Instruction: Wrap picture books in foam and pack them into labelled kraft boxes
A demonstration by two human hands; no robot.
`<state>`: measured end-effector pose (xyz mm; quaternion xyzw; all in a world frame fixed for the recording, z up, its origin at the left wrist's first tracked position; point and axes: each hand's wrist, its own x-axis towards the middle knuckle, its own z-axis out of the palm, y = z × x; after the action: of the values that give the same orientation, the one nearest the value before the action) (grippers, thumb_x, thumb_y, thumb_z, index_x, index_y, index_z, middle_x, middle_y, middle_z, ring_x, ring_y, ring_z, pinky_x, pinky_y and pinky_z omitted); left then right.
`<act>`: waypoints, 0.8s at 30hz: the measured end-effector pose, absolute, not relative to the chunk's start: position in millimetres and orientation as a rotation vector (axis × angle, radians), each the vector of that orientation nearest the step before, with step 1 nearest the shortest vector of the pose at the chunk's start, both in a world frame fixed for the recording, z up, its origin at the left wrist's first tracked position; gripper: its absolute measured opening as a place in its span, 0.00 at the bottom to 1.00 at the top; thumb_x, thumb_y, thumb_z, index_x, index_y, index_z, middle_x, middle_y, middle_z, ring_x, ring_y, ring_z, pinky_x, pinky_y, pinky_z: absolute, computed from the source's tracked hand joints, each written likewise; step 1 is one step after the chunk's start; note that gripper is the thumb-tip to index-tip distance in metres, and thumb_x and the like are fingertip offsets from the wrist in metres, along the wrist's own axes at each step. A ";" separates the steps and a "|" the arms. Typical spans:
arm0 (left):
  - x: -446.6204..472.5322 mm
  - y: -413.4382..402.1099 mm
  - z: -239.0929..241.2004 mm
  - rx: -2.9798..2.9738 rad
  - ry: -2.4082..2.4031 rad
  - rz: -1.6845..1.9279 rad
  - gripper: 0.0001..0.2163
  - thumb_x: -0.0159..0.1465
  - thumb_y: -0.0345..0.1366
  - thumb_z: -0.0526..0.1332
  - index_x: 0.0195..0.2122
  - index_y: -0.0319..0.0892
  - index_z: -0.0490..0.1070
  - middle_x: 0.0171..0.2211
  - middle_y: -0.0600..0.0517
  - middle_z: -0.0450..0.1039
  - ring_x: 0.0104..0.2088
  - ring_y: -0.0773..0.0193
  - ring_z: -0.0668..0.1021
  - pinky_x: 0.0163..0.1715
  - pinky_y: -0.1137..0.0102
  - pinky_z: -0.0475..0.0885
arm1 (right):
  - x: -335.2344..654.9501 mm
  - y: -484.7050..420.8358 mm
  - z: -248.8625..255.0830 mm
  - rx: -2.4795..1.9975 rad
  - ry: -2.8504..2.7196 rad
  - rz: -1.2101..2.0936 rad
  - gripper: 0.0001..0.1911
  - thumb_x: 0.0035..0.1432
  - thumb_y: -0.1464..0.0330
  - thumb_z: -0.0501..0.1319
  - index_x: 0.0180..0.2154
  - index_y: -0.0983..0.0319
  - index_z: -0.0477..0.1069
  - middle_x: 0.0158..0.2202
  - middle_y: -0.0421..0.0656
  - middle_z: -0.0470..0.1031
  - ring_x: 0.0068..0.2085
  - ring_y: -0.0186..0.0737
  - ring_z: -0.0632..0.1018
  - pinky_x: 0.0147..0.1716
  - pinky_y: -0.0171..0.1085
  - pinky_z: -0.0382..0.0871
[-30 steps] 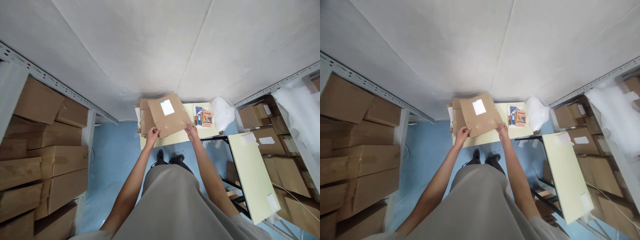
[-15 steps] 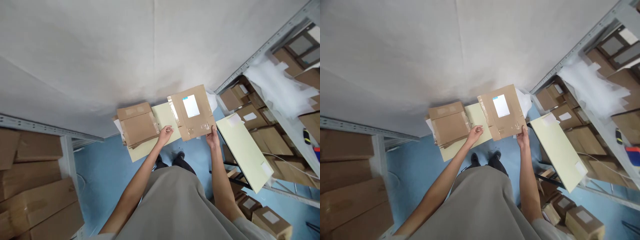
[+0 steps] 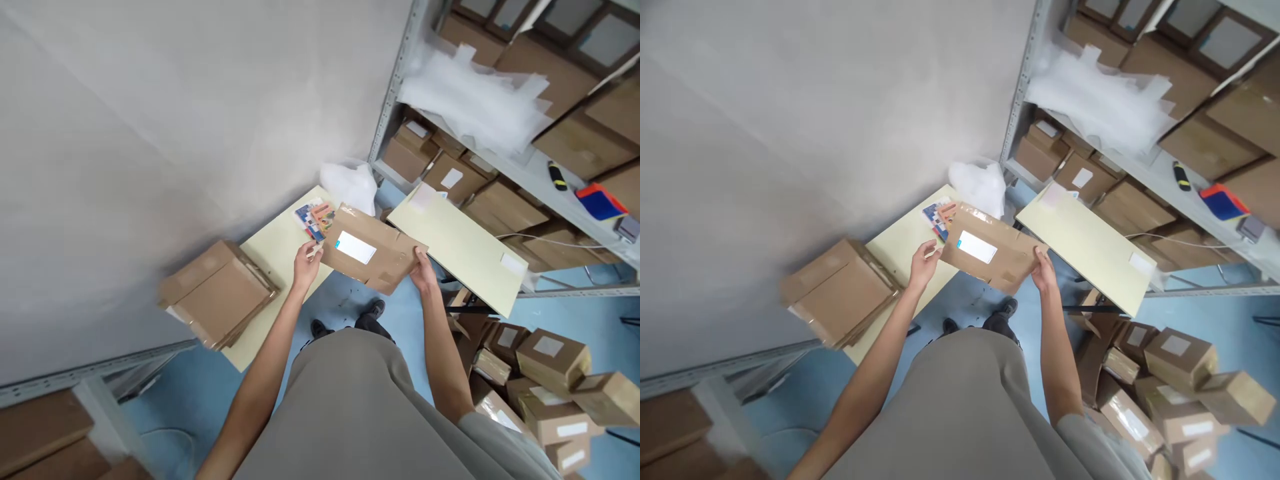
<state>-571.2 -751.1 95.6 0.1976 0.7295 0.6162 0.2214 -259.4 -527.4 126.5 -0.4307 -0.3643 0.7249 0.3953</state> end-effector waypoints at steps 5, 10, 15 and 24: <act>-540.6 -661.6 111.0 0.717 1.988 1.621 0.26 0.62 0.45 0.74 0.61 0.43 0.77 0.68 0.37 0.77 0.70 0.42 0.76 0.72 0.47 0.69 | -212.2 -483.1 126.9 -1.069 -0.974 1.816 0.30 0.45 0.49 0.85 0.46 0.56 0.85 0.49 0.44 0.91 0.56 0.53 0.88 0.60 0.48 0.84; -496.9 -567.6 125.8 0.907 1.691 1.513 0.26 0.62 0.53 0.73 0.55 0.42 0.78 0.57 0.39 0.84 0.58 0.44 0.84 0.65 0.48 0.76 | -150.0 -429.8 129.6 -1.047 -1.007 1.809 0.31 0.47 0.45 0.84 0.47 0.55 0.85 0.50 0.45 0.90 0.56 0.57 0.87 0.61 0.52 0.82; -437.7 -491.2 126.2 0.941 1.630 1.416 0.25 0.62 0.57 0.73 0.50 0.44 0.76 0.49 0.43 0.86 0.53 0.47 0.86 0.58 0.54 0.79 | -81.3 -388.6 121.6 -1.101 -1.013 1.694 0.30 0.50 0.42 0.80 0.45 0.54 0.84 0.49 0.47 0.90 0.58 0.59 0.85 0.63 0.54 0.78; -358.6 -362.9 112.9 0.957 1.524 1.310 0.22 0.64 0.55 0.73 0.50 0.47 0.73 0.50 0.45 0.84 0.54 0.50 0.85 0.57 0.57 0.79 | 12.3 -349.4 108.8 -1.239 -1.050 1.491 0.26 0.61 0.44 0.75 0.51 0.53 0.81 0.55 0.47 0.87 0.58 0.55 0.84 0.64 0.54 0.76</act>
<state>-358.6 -362.9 112.9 0.3856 0.6142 0.5278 0.4421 12.3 -349.4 108.8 -0.5016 -0.4248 0.6033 0.4516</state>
